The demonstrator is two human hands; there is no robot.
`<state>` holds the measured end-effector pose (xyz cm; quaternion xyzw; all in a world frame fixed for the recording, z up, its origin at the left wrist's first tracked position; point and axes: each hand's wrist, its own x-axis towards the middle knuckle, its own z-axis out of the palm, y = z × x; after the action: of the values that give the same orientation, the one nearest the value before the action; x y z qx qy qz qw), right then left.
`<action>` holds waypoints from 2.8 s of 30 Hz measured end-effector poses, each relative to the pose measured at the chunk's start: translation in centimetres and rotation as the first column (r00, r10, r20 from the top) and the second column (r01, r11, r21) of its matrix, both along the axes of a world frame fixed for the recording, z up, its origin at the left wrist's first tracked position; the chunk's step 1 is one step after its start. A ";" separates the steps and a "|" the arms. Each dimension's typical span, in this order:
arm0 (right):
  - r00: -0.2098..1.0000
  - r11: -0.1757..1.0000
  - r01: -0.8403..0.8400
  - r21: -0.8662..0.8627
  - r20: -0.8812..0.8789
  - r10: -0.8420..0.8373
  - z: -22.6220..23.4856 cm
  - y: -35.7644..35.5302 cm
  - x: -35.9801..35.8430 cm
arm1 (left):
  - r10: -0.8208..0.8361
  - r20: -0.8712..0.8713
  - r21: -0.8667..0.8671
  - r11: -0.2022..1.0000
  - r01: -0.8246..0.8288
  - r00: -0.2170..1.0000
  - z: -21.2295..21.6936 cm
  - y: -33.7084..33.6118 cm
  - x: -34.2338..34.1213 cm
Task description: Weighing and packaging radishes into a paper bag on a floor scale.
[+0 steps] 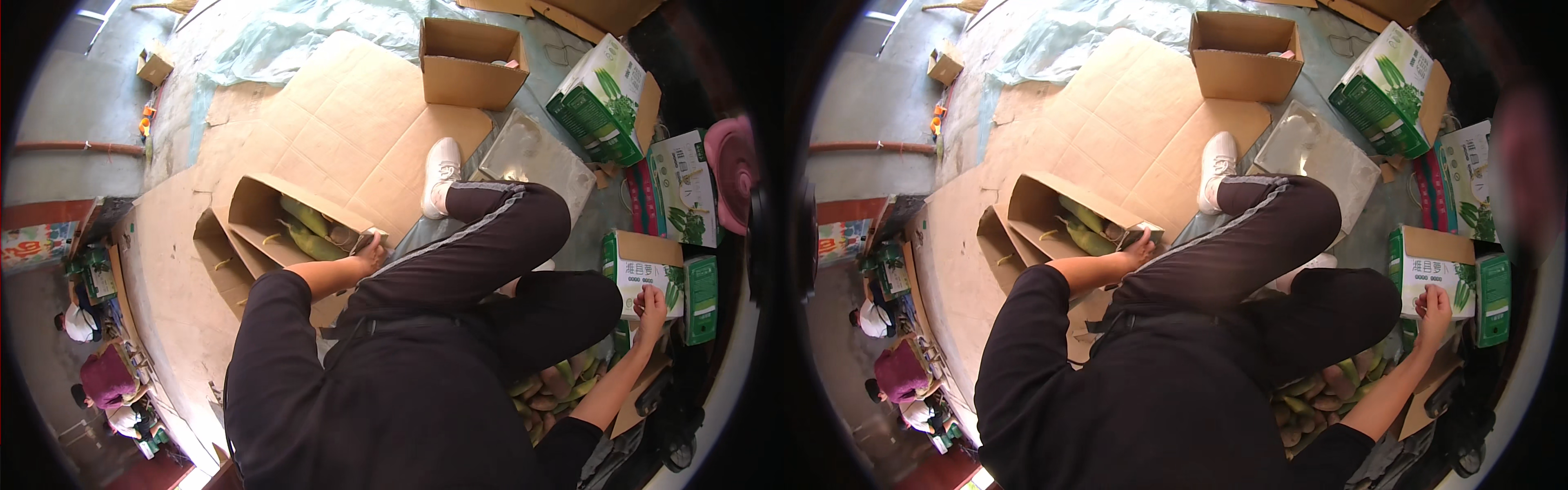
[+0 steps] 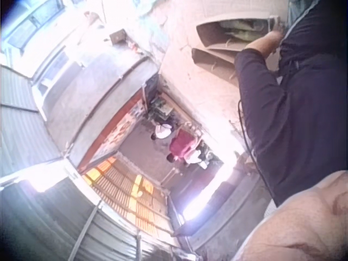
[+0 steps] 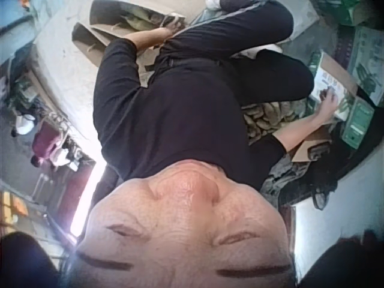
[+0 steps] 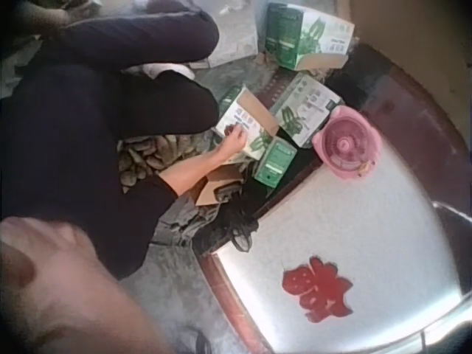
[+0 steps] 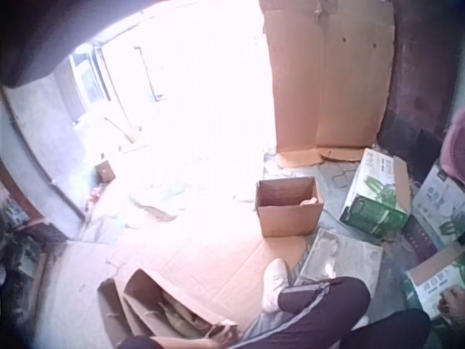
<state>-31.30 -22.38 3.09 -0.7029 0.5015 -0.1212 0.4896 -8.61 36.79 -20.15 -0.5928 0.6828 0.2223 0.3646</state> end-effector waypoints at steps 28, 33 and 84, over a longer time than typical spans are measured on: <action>0.971 0.935 0.239 0.261 -0.094 -0.222 -14.5 5.6 -8.8 | 0.943 -0.248 0.100 0.254 -0.962 0.223 5.6 3.2 5.7; 0.958 0.921 0.286 0.265 -0.069 -0.278 -17.6 3.9 -8.3 | 0.511 -0.834 -0.238 0.011 -0.971 0.210 9.0 -6.9 15.0; 0.601 0.556 0.776 -0.300 0.618 -0.506 15.3 -10.3 -17.3 | 0.383 -0.681 -0.577 0.244 -0.780 0.624 27.8 -33.9 12.4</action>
<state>-48.58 -32.72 18.42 -0.5170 0.5400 -0.5970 0.2910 3.83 2.92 7.65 -0.8420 0.4757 0.1013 -0.2336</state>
